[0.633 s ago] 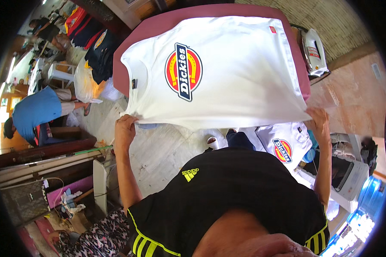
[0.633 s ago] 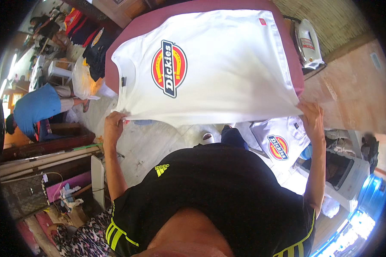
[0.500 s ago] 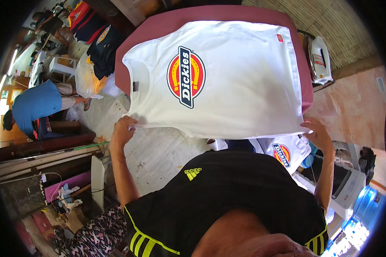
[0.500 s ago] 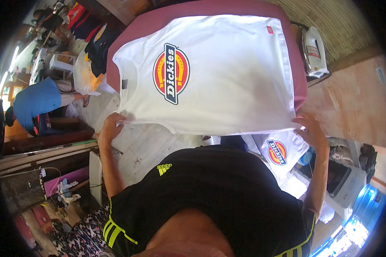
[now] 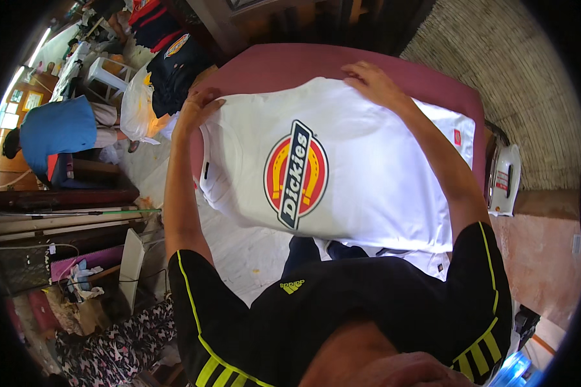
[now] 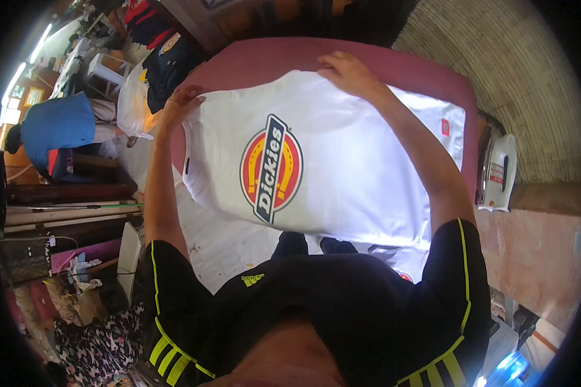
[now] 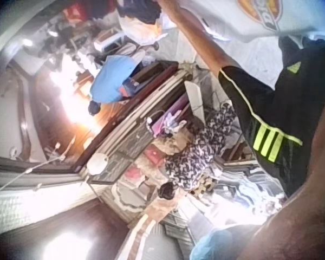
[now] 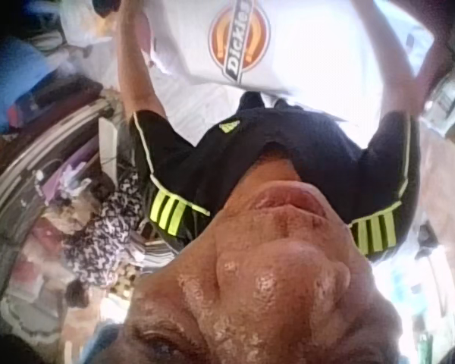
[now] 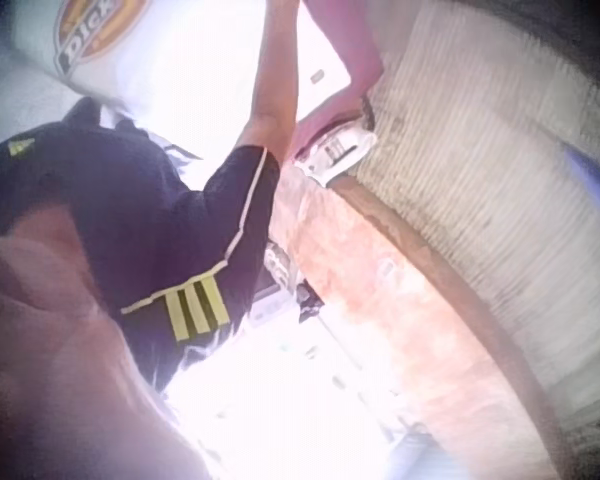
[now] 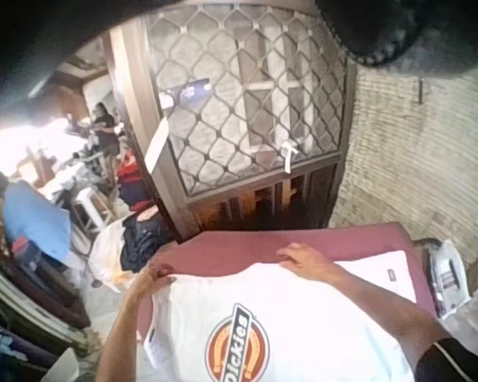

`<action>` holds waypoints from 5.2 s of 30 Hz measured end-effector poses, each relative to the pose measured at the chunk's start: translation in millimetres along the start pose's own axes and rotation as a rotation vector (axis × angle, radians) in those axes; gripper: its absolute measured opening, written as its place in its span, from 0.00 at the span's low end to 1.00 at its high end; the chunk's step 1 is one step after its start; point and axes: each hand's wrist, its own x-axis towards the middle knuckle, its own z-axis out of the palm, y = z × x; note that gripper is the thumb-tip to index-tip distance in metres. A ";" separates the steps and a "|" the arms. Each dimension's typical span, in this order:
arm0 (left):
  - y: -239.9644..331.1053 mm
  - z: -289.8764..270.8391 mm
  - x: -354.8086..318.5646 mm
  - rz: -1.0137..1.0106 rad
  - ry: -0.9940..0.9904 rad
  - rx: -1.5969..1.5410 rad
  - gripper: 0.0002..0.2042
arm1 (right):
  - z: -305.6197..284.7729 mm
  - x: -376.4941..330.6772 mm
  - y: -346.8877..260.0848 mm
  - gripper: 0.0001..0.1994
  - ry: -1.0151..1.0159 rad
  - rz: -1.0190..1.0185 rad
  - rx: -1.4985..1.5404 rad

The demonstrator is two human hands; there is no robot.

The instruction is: The person irons a white t-shirt on a pink ironing board. They smooth the fabric with their hands, use a steam iron to press the shirt, and flip it over to iron the back. The person also folds the shirt at the end of the process.

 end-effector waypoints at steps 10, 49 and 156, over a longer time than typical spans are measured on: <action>16.4 -26.5 26.1 0.107 -0.514 -0.364 0.03 | 12.9 96.7 -8.1 0.11 -0.752 -0.037 0.464; 128.6 79.7 -0.6 0.648 -0.207 -0.176 0.15 | 54.3 53.7 -33.3 0.07 0.122 -0.228 -0.075; 327.9 408.8 11.5 0.955 -0.155 0.289 0.29 | -168.3 -214.4 74.2 0.22 0.515 0.858 -0.292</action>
